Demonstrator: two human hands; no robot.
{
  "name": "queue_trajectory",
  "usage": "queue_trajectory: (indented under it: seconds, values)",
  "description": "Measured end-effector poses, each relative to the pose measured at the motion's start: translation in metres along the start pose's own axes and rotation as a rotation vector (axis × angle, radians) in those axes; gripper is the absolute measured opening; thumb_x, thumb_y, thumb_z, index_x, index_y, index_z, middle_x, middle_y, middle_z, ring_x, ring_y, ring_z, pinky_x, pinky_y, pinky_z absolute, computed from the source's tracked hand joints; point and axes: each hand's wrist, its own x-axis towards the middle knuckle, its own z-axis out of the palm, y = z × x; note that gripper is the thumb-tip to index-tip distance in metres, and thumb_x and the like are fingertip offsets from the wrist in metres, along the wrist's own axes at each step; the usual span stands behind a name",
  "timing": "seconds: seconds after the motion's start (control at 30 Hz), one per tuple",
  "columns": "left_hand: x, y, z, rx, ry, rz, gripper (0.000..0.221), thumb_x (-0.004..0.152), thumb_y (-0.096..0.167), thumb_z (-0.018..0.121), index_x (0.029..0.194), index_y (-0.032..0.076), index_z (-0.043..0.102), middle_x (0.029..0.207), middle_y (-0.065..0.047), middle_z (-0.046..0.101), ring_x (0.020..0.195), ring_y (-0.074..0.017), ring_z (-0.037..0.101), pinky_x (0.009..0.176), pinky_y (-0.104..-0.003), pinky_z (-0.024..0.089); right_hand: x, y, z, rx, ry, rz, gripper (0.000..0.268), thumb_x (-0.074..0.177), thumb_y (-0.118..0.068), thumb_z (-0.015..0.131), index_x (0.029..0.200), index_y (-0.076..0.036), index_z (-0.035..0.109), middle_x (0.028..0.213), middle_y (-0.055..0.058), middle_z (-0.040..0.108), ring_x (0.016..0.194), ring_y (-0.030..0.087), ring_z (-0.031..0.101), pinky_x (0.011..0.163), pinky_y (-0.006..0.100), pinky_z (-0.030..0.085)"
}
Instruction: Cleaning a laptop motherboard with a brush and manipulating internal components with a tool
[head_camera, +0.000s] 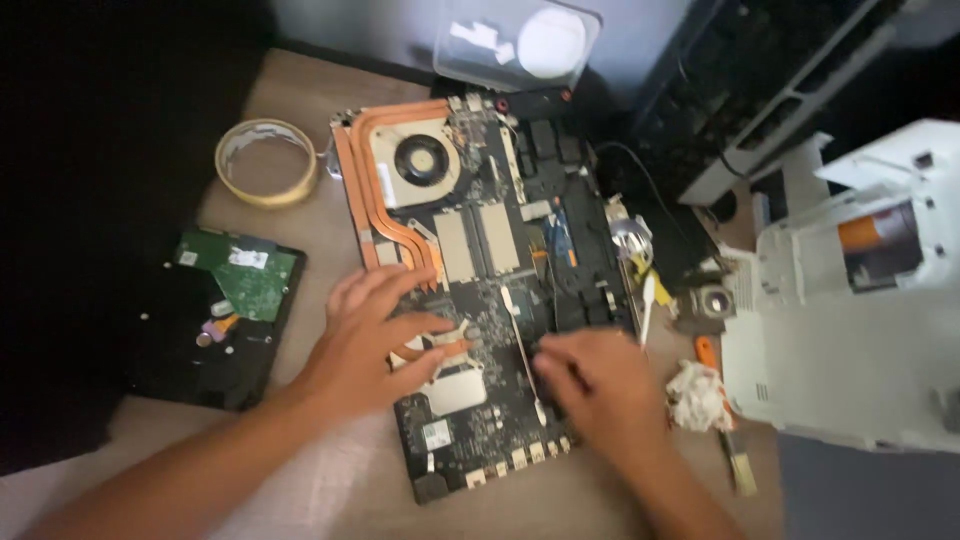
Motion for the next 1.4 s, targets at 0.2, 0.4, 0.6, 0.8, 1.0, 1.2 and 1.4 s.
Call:
queue_trajectory:
  seconds: [0.2, 0.4, 0.6, 0.8, 1.0, 1.2, 1.4]
  values:
    - [0.001, 0.003, 0.001, -0.024, 0.026, 0.009, 0.02, 0.082, 0.034, 0.075, 0.101, 0.029, 0.08, 0.147, -0.004, 0.057, 0.139, -0.0344, 0.043, 0.113, -0.062, 0.021, 0.001, -0.005, 0.016, 0.11, -0.09, -0.116, 0.019, 0.091, -0.01, 0.072, 0.11, -0.012, 0.072, 0.1, 0.005, 0.077, 0.085, 0.025, 0.071, 0.072, 0.039, 0.052]
    - [0.002, 0.005, -0.002, -0.015, 0.069, 0.04, 0.016, 0.081, 0.031, 0.077, 0.096, 0.027, 0.078, 0.145, -0.002, 0.058, 0.137, -0.0324, 0.046, 0.112, -0.058, 0.024, 0.004, -0.01, 0.01, 0.188, -0.069, -0.196, 0.021, 0.091, -0.004, 0.07, 0.111, -0.013, 0.07, 0.104, 0.004, 0.077, 0.086, 0.024, 0.07, 0.076, 0.038, 0.051]
    - [0.002, 0.004, 0.0, -0.011, 0.069, 0.037, 0.017, 0.081, 0.033, 0.077, 0.097, 0.027, 0.079, 0.144, -0.002, 0.059, 0.137, -0.0314, 0.047, 0.112, -0.058, 0.024, 0.0, -0.009, 0.019, 0.109, -0.027, -0.117, 0.017, 0.092, -0.013, 0.072, 0.109, -0.012, 0.073, 0.111, 0.006, 0.076, 0.089, 0.025, 0.071, 0.076, 0.039, 0.053]
    - [0.001, -0.001, 0.003, 0.016, 0.027, 0.027, 0.023, 0.08, 0.035, 0.079, 0.102, 0.029, 0.08, 0.147, -0.003, 0.057, 0.139, -0.0334, 0.046, 0.113, -0.063, 0.021, 0.002, -0.012, 0.024, 0.15, 0.022, -0.152, 0.015, 0.092, -0.007, 0.071, 0.106, -0.012, 0.071, 0.107, 0.006, 0.076, 0.085, 0.025, 0.07, 0.075, 0.037, 0.051]
    - [0.02, 0.024, -0.002, 0.272, 0.091, 0.167, 0.021, 0.09, 0.038, 0.069, 0.109, 0.03, 0.075, 0.141, -0.001, 0.059, 0.133, -0.028, 0.05, 0.107, -0.065, 0.025, 0.001, -0.012, 0.023, 0.172, 0.024, -0.116, 0.011, 0.093, -0.011, 0.071, 0.103, -0.013, 0.073, 0.104, 0.005, 0.075, 0.083, 0.026, 0.067, 0.075, 0.037, 0.051]
    - [0.072, 0.034, 0.008, 0.725, -0.214, 0.501, 0.076, 0.067, 0.045, 0.08, 0.137, 0.027, 0.057, 0.135, 0.001, 0.056, 0.125, -0.0251, 0.051, 0.114, -0.055, 0.03, -0.002, -0.009, 0.021, 0.205, -0.006, -0.111, 0.013, 0.092, -0.012, 0.07, 0.104, -0.012, 0.075, 0.104, 0.006, 0.073, 0.085, 0.027, 0.065, 0.076, 0.038, 0.051]
    - [0.1, 0.038, 0.004, 0.704, -0.305, 0.555, 0.024, 0.082, 0.013, 0.071, 0.103, 0.023, 0.068, 0.104, 0.001, 0.064, 0.106, -0.0242, 0.06, 0.113, -0.052, 0.035, -0.007, -0.004, 0.019, 0.305, -0.047, -0.068, 0.02, 0.096, -0.016, 0.065, 0.115, -0.011, 0.069, 0.11, 0.009, 0.071, 0.094, 0.028, 0.065, 0.084, 0.04, 0.05]
